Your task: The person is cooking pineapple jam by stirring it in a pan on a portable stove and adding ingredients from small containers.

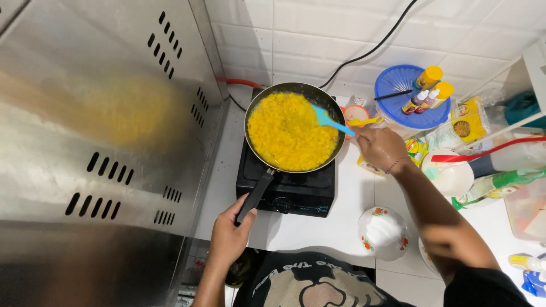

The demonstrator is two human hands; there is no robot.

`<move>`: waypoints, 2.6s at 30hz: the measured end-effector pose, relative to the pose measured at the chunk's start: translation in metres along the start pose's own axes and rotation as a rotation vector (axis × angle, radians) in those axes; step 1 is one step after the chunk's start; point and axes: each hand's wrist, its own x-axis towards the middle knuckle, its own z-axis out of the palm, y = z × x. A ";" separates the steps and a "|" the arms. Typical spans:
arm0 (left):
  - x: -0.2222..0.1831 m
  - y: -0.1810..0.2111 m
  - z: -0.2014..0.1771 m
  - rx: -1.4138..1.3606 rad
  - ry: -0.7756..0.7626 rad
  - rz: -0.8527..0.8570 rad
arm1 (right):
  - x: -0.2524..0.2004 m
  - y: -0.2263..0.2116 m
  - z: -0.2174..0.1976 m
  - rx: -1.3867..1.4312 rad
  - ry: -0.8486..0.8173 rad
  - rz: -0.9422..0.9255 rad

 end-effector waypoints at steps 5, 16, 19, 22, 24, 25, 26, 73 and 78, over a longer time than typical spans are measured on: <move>-0.002 0.000 -0.001 -0.013 -0.010 0.009 | -0.020 -0.020 0.021 -0.002 0.117 -0.237; -0.002 0.000 -0.001 0.004 -0.020 0.011 | -0.029 0.014 -0.009 -0.453 0.376 -0.246; -0.001 0.001 -0.001 -0.006 -0.002 -0.011 | -0.030 0.018 -0.001 -0.513 0.252 -0.115; 0.000 -0.001 0.000 -0.027 -0.003 -0.012 | -0.047 0.015 0.009 -0.473 0.075 0.071; 0.000 -0.003 0.000 -0.023 0.003 0.015 | -0.067 0.014 0.022 -0.571 0.620 -0.258; 0.001 -0.003 0.000 -0.024 0.003 0.013 | -0.070 0.004 0.021 -0.571 0.618 -0.259; 0.001 -0.003 -0.001 -0.021 -0.001 0.022 | -0.073 -0.006 0.020 -0.280 0.339 -0.159; 0.015 -0.008 -0.006 -0.090 -0.031 0.063 | 0.144 0.007 -0.009 -0.174 -0.060 -0.293; 0.013 -0.005 -0.006 -0.054 -0.020 0.045 | 0.150 -0.006 -0.006 -0.185 0.087 -0.582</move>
